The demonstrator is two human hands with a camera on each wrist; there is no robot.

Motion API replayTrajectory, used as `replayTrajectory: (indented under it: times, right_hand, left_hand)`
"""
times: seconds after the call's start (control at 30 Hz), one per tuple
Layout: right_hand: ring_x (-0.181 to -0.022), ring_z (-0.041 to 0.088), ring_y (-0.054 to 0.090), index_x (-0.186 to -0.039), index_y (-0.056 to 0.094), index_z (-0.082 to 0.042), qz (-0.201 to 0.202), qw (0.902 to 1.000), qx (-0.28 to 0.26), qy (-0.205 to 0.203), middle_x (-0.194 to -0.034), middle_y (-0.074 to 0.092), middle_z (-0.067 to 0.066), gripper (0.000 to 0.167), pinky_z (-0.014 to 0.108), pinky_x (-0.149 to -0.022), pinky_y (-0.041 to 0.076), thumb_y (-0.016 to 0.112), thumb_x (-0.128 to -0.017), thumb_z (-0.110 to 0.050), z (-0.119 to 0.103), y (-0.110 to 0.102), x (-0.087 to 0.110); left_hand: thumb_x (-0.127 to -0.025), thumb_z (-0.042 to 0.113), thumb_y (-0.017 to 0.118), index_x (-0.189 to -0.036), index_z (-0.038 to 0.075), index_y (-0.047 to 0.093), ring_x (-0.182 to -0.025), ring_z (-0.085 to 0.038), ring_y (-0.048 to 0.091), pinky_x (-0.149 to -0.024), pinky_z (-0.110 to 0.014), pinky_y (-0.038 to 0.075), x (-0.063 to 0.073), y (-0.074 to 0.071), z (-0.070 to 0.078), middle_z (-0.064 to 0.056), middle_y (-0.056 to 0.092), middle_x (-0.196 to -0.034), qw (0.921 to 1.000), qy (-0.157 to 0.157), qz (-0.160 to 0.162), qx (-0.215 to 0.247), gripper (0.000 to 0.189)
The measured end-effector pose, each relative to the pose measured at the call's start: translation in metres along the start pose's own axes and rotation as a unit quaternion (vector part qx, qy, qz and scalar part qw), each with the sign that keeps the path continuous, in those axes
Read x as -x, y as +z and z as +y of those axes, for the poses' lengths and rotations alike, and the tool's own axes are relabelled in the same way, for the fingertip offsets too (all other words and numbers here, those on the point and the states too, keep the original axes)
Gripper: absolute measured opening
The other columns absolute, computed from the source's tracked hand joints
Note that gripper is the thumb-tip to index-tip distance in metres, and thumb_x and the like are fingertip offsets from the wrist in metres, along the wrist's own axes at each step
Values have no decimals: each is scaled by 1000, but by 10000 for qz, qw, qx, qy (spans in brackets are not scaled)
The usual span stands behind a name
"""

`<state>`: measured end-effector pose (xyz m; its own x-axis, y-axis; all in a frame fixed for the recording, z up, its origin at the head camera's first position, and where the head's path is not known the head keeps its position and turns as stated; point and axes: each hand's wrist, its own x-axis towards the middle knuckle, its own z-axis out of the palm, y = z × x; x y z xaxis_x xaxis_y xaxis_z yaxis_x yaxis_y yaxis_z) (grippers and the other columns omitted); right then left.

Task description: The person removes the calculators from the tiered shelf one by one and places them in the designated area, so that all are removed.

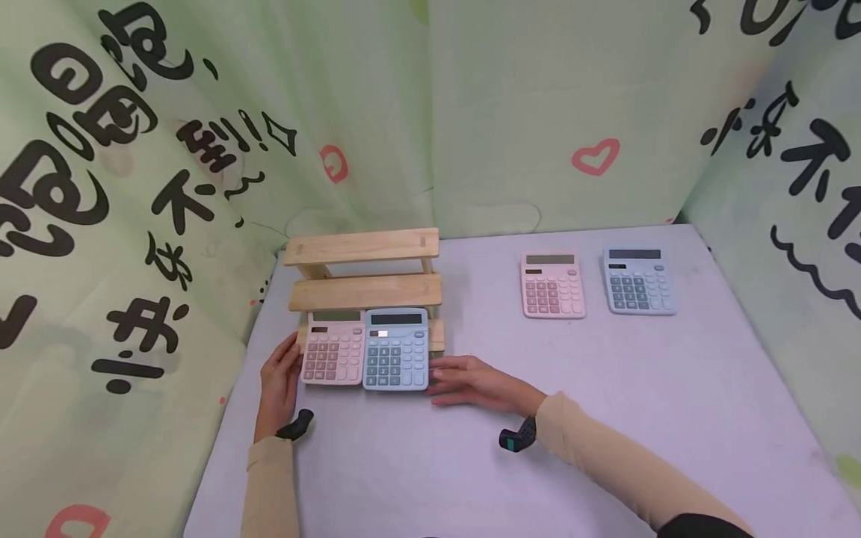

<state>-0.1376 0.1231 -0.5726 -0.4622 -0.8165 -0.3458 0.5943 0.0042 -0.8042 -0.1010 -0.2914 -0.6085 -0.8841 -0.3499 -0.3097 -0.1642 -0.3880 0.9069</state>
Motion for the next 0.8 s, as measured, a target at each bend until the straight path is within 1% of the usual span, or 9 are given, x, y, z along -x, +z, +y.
replayTrajectory:
  times: [0.13,0.23,0.33,0.43,0.6,0.73,0.8]
  right_hand:
    - [-143,37,53,-164,23,1,-25,9995,-307,-49,-162,42,21,57,53,-117,45,43,-113,-16,2,3,-6]
    - [-140,31,55,-164,23,-1,-12,9984,-572,-21,-162,44,18,58,53,-118,44,44,-113,-16,3,6,-10]
    - [-140,28,55,-165,23,-4,-50,9968,-796,-74,-164,42,17,58,55,-120,41,45,-113,-13,3,9,-15]
    - [-141,26,54,-166,24,-7,-81,9951,-975,-129,-166,38,18,57,57,-122,38,44,-112,-10,4,13,-20]
    - [-143,26,52,-165,25,-8,-56,9933,-1143,-185,-168,34,18,57,58,-122,37,44,-111,-6,7,18,-27]
    - [-145,28,50,-165,26,-10,-1,9915,-1290,-173,-169,32,18,58,57,-122,37,45,-111,-5,8,21,-32]
    - [-146,30,49,-166,25,-11,-5,9903,-1381,-169,-170,31,18,59,57,-122,36,45,-111,-5,8,23,-35]
  left_hand:
    - [-107,20,60,-152,9,52,-121,-14,54,-97,-16,52,0,-1,0,-5,49,-154,10000,-11,-56,-40,47]
    - [-107,19,60,-152,9,51,-120,-14,55,-96,-16,52,0,-1,1,-4,50,-154,10000,11,-53,-36,47]
    - [-107,18,59,-153,7,51,-118,-13,55,-94,-16,53,0,0,2,-5,50,-152,10000,62,-40,-24,47]
    - [-107,18,59,-152,8,51,-119,-13,55,-95,-16,52,0,0,2,-5,50,-152,10000,22,-23,-39,47]
    - [-108,18,59,-153,8,50,-122,-13,54,-95,-16,52,2,-1,1,-5,49,-154,9999,-106,-70,-20,47]
    - [-107,18,60,-153,7,50,-122,-12,56,-96,-16,53,1,0,1,-6,49,-154,10000,-76,-7,18,49]
    - [-107,19,61,-154,8,49,-124,-12,56,-97,-15,52,1,1,2,-6,49,-155,10000,-61,13,-52,49]
